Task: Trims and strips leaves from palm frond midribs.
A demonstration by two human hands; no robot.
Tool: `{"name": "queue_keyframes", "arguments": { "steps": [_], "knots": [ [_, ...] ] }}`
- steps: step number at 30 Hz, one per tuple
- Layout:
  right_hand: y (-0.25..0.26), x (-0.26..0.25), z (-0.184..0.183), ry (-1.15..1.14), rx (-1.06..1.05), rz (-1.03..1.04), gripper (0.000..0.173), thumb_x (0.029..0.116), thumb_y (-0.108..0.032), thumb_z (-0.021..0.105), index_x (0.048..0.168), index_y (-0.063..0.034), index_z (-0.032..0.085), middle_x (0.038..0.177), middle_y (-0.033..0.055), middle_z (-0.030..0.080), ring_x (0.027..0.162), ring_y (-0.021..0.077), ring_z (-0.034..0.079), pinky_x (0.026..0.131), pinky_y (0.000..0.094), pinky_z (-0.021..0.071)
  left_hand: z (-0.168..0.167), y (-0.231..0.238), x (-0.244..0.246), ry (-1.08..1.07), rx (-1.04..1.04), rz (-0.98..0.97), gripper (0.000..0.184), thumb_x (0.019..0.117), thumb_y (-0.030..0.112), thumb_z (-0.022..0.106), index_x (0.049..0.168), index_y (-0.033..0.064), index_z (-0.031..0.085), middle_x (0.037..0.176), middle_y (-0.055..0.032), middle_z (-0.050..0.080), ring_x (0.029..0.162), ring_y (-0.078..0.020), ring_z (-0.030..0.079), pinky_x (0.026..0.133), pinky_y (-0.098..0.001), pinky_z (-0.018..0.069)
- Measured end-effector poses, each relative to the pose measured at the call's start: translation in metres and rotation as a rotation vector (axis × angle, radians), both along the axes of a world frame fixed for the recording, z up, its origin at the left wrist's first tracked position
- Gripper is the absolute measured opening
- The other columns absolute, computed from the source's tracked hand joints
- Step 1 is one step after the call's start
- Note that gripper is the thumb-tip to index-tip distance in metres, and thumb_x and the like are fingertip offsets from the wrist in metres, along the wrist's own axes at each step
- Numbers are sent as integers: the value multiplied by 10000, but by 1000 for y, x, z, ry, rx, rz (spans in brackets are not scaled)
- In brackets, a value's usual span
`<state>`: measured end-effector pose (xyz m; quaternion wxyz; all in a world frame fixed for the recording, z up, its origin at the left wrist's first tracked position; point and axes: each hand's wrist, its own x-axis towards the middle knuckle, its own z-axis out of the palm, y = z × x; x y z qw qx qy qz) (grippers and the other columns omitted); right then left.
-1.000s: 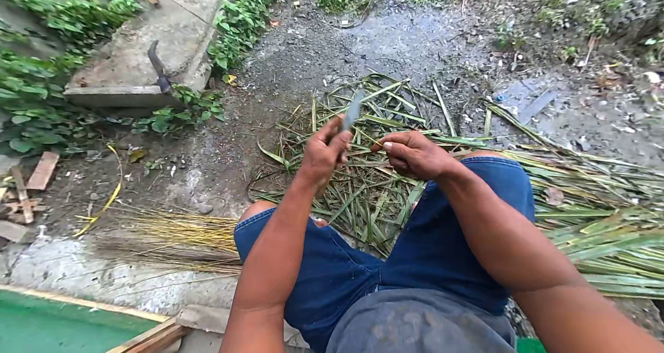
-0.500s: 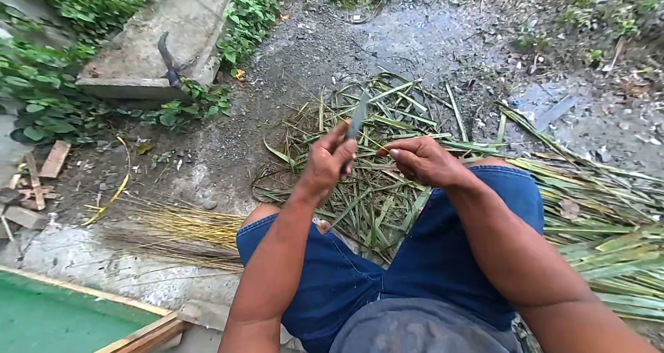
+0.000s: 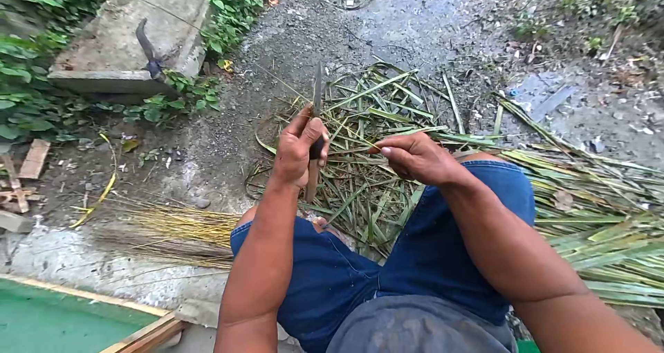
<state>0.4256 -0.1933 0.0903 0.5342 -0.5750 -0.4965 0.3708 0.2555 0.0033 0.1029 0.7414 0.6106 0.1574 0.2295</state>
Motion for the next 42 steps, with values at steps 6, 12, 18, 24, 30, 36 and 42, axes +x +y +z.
{"name": "queue_keyframes", "arguments": {
  "steps": [6,12,18,24,30,36,42],
  "knots": [
    [-2,6,-2,-6,9,25,319,1071,-143,450,1199,-26,718,566,-41,481,430,32,397,402,208,370,-1,3,-4,5,1,7,419,1040,221,522,1452,150,493,802,27,637,552,-62,562,486,-211,506],
    [-3,8,-7,34,-10,59,320,1066,-159,457,1204,-53,725,549,-28,462,415,49,381,389,217,356,10,6,-13,-12,-14,49,414,1063,281,510,1473,240,474,779,31,613,509,-61,535,445,-202,489],
    [-9,17,-8,-42,-49,82,315,1062,-174,460,1177,-62,731,564,-39,478,433,39,403,410,209,371,14,59,-14,-99,-38,235,351,1106,300,396,1443,233,463,765,36,621,513,-71,565,446,-215,512],
    [4,25,-12,-273,-280,108,283,1084,-166,471,1272,-101,672,779,10,689,598,96,621,582,296,557,1,46,-10,-77,13,299,403,1078,225,469,1476,173,438,777,31,609,533,-76,577,457,-215,524],
    [35,11,6,-211,-146,-16,278,1091,-154,472,1172,-33,708,696,7,630,473,62,493,435,233,431,-7,21,6,-58,90,248,496,1060,148,512,1535,87,383,799,1,602,552,-84,564,473,-217,508],
    [36,18,6,-491,-69,-75,252,1065,-155,516,1098,-81,755,816,10,697,668,83,623,665,322,551,-3,31,1,-58,43,221,485,1064,186,489,1531,107,383,808,7,609,551,-73,562,474,-216,511],
    [33,18,4,-582,-9,-129,219,1040,-125,551,1084,-87,762,920,22,730,763,89,661,748,325,565,-1,35,-2,-60,4,229,459,1072,179,463,1522,118,399,776,7,590,527,-78,546,455,-218,499]
  ]
}}
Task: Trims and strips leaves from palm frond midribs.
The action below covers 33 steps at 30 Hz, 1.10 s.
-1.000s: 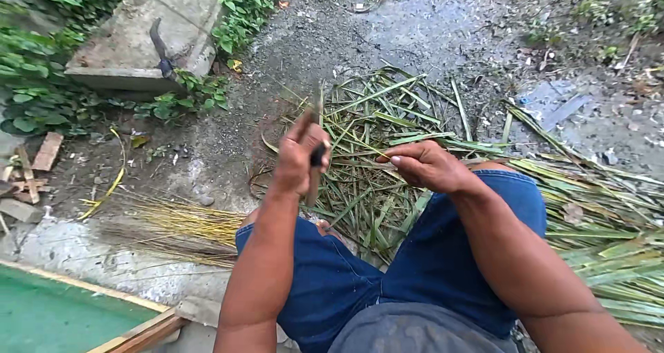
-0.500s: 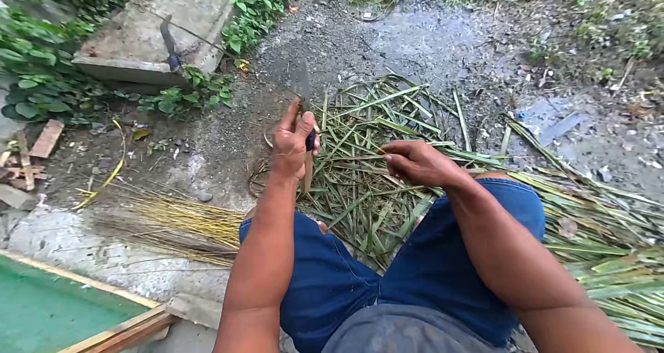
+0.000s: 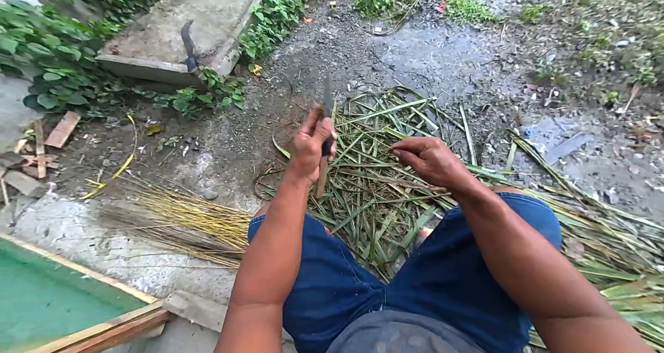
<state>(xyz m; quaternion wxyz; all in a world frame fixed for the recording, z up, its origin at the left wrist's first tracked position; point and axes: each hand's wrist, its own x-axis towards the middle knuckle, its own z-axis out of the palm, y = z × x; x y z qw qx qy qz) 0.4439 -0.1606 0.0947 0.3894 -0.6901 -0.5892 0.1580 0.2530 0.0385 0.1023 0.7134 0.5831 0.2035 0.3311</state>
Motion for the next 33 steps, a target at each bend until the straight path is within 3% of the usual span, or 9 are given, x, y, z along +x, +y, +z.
{"name": "queue_keyframes", "arguments": {
  "steps": [6,9,11,14,17,23,27,31,33],
  "knots": [
    [-18,17,-8,-49,-59,-12,217,1039,-134,556,1079,-90,764,932,20,730,790,92,669,754,334,569,10,49,-12,-101,-80,216,332,1114,282,410,1431,215,480,781,17,600,522,-88,559,443,-226,507],
    [-16,26,-11,103,-224,-17,228,1067,-170,545,1149,-72,734,817,35,707,591,106,613,572,330,550,2,41,-10,-77,-64,200,354,1111,253,412,1452,179,470,779,11,591,514,-83,553,439,-215,503],
    [-6,25,-2,180,-267,29,270,1075,-188,519,1222,-44,695,811,54,692,546,121,584,533,333,538,-3,32,-4,-68,-40,171,352,1104,229,430,1442,142,476,767,8,593,509,-82,552,437,-213,505],
    [18,22,18,173,-275,79,301,1090,-203,483,1246,-41,684,850,53,687,573,114,584,567,332,540,-6,15,7,-69,-22,109,400,1089,210,456,1479,124,439,767,2,581,518,-89,549,445,-222,506],
    [33,25,26,85,-189,94,277,1081,-180,491,1171,-72,729,808,15,684,616,82,583,614,319,521,-9,4,13,-71,-51,60,453,1085,175,463,1529,116,402,774,-11,588,523,-88,547,449,-219,497],
    [23,41,20,-78,-97,158,259,1057,-156,505,1108,-100,753,810,3,700,697,88,639,704,349,555,-6,31,4,-98,-82,141,425,1103,235,421,1520,164,390,769,4,586,510,-88,552,439,-223,507],
    [11,52,15,-100,-58,185,269,1038,-160,492,1083,-110,753,766,-28,667,665,56,605,664,316,537,-4,38,-2,-89,-70,193,429,1107,239,408,1533,197,391,775,13,587,514,-90,558,436,-223,507],
    [10,56,12,-71,-86,219,280,1045,-158,473,1083,-105,745,734,-38,648,628,48,583,625,302,522,-11,29,5,-104,-39,131,446,1091,220,441,1526,147,378,759,17,586,515,-82,558,444,-218,512],
    [9,59,13,-68,-96,251,286,1042,-165,471,1088,-106,747,740,-38,656,634,47,590,634,302,528,-7,38,4,-113,-54,161,419,1103,246,407,1518,183,389,767,23,584,521,-82,554,448,-220,507]
  ]
}}
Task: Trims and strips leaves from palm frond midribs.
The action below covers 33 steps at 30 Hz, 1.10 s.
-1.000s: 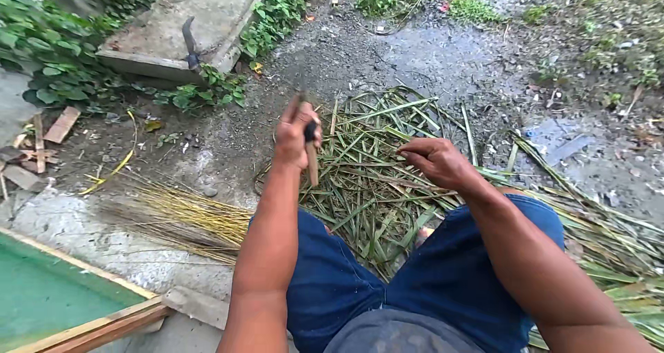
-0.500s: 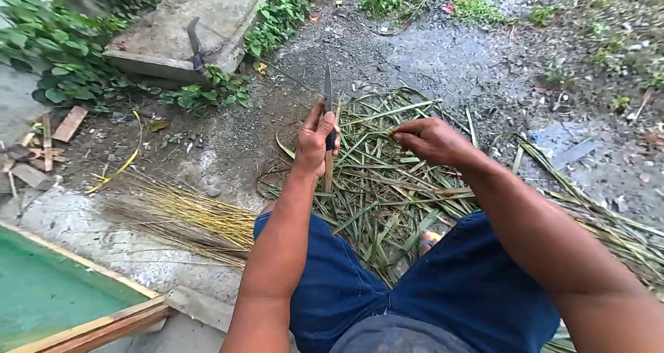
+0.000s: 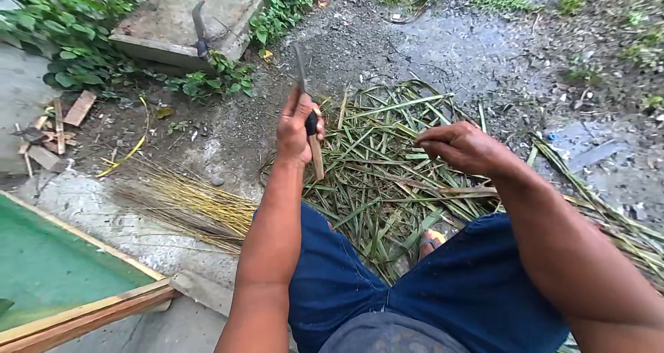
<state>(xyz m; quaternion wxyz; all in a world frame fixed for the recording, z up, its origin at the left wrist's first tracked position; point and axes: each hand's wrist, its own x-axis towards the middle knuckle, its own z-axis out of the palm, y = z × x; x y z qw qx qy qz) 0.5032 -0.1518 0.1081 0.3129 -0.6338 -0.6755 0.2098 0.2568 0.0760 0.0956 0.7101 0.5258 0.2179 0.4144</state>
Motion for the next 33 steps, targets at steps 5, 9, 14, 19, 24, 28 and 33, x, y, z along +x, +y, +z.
{"name": "queue_keyframes", "arguments": {
  "steps": [5,9,14,19,24,28,33],
  "knots": [
    [-13,9,-2,-39,16,9,267,1018,-164,492,1040,-116,754,717,-47,649,592,59,589,575,310,538,7,28,-16,-52,-53,152,377,1128,300,361,1496,238,417,778,9,587,510,-98,556,431,-232,506],
    [-33,28,-1,-46,-42,-19,274,1015,-176,486,1031,-121,753,679,-55,627,547,57,557,521,315,510,6,46,-35,-63,-91,253,341,1128,354,360,1448,270,443,746,26,580,505,-85,549,428,-224,495],
    [-52,44,1,10,-93,-39,273,1013,-155,486,1033,-107,754,653,-61,608,514,44,522,492,274,479,2,52,-46,-10,-53,266,371,1125,316,380,1486,241,418,748,17,571,512,-96,550,433,-230,497],
    [-84,72,6,3,-133,-172,276,1018,-174,491,1034,-110,759,643,-46,593,487,64,490,460,298,446,0,77,-75,-79,-148,465,366,1113,412,396,1449,276,447,787,25,557,534,-90,553,445,-234,507],
    [-92,78,1,76,-191,-447,237,1059,-141,523,1088,-48,738,691,47,634,512,134,529,516,377,493,-9,72,-81,10,-140,513,349,1108,435,400,1413,276,455,784,39,559,547,-78,560,466,-230,507],
    [-65,63,0,132,-190,-442,236,1051,-160,540,1105,-46,739,701,57,619,561,153,538,578,423,502,-3,10,-37,284,144,218,292,1095,260,435,1335,102,486,815,40,613,624,-86,627,556,-264,576],
    [-30,30,-9,201,-128,-255,207,1025,-142,564,1053,-49,747,720,24,628,550,96,531,554,332,503,0,-75,14,372,215,-210,332,1026,129,539,1335,19,485,879,-43,683,618,-100,637,521,-253,550]
  ]
}}
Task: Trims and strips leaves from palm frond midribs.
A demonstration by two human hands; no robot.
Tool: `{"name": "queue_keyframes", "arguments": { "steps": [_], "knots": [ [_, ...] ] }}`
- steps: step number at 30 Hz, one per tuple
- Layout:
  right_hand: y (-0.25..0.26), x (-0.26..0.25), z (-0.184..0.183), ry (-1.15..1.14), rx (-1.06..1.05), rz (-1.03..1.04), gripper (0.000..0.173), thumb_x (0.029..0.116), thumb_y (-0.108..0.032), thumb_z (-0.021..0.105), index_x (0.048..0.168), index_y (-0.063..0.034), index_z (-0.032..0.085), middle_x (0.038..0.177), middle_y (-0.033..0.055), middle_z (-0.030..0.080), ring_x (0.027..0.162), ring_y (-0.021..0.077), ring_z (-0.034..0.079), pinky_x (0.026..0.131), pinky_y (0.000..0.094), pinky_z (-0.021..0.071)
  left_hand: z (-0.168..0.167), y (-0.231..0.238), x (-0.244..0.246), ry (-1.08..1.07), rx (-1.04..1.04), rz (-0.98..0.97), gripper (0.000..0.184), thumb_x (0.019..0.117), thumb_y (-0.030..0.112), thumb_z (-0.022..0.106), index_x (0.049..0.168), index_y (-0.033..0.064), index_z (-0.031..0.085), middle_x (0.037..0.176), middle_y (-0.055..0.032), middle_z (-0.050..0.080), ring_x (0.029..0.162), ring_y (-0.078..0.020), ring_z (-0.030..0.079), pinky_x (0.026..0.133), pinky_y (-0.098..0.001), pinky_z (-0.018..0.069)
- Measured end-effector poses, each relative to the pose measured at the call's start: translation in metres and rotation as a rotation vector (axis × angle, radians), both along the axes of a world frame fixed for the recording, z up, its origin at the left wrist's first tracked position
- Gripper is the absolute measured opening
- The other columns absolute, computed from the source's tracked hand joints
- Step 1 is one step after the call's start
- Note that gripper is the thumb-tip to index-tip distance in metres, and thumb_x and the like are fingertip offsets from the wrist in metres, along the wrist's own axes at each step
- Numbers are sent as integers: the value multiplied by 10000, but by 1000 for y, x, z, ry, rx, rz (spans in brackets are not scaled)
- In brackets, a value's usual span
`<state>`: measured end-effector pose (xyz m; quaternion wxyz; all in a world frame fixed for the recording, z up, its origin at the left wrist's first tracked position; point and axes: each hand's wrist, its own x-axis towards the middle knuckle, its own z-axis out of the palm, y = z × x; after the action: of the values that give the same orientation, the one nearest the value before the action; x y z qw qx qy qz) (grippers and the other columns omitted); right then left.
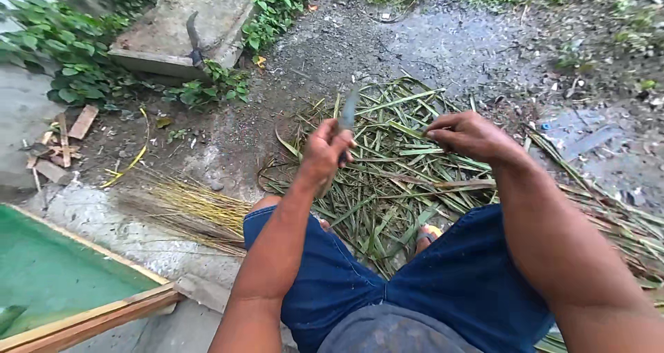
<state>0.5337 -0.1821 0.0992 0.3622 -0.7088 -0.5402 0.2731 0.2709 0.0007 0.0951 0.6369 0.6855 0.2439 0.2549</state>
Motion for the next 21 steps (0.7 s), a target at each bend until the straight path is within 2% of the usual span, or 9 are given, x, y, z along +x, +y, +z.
{"name": "queue_keyframes", "arguments": {
  "steps": [2,4,8,10,12,15,18,21],
  "knots": [
    [9,-14,1,37,-15,74,200,1034,-135,568,1062,-48,745,748,17,633,553,76,526,549,297,495,1,-14,12,23,-97,-105,419,1040,117,540,1442,37,450,832,-46,648,598,-99,605,509,-235,525],
    [13,-18,2,41,-2,149,193,1031,-123,563,1053,-58,743,797,5,659,565,52,531,549,265,492,0,-7,16,-19,-166,-116,435,1053,130,517,1476,63,441,792,-34,623,576,-97,582,498,-229,512],
    [9,-5,1,-10,25,190,203,1020,-136,561,1049,-101,759,929,-19,679,634,41,554,600,271,506,5,33,1,-194,-235,105,354,1093,220,427,1426,112,480,738,12,590,532,-82,571,461,-222,518],
    [8,-5,3,-15,40,157,188,1018,-118,571,1044,-89,756,937,-9,676,645,42,555,606,264,504,8,36,-4,-215,-233,139,357,1097,226,416,1434,117,467,721,11,580,515,-88,570,447,-226,522],
    [9,-10,4,-16,56,122,166,1009,-94,594,1025,-76,758,920,8,677,642,56,562,601,271,507,7,25,-4,-169,-228,48,386,1075,195,432,1451,109,450,717,6,579,519,-86,568,455,-225,518],
    [13,-11,6,-18,53,163,180,1005,-125,584,1029,-101,761,923,-20,663,683,36,565,641,262,506,1,20,-3,-145,-249,-68,399,1059,155,458,1454,93,450,729,1,594,528,-84,569,464,-217,514],
    [13,-12,9,-11,79,210,180,1003,-132,579,1017,-105,756,899,-30,660,630,25,544,586,242,492,8,38,-13,-219,-213,49,383,1073,175,440,1451,117,456,733,14,598,522,-79,569,452,-218,513],
    [13,-10,11,-16,106,239,184,1000,-146,576,1011,-109,755,903,-42,663,629,9,543,575,221,487,11,49,-22,-276,-197,155,381,1090,186,428,1464,111,440,725,4,615,509,-89,585,434,-216,516]
  ]
}}
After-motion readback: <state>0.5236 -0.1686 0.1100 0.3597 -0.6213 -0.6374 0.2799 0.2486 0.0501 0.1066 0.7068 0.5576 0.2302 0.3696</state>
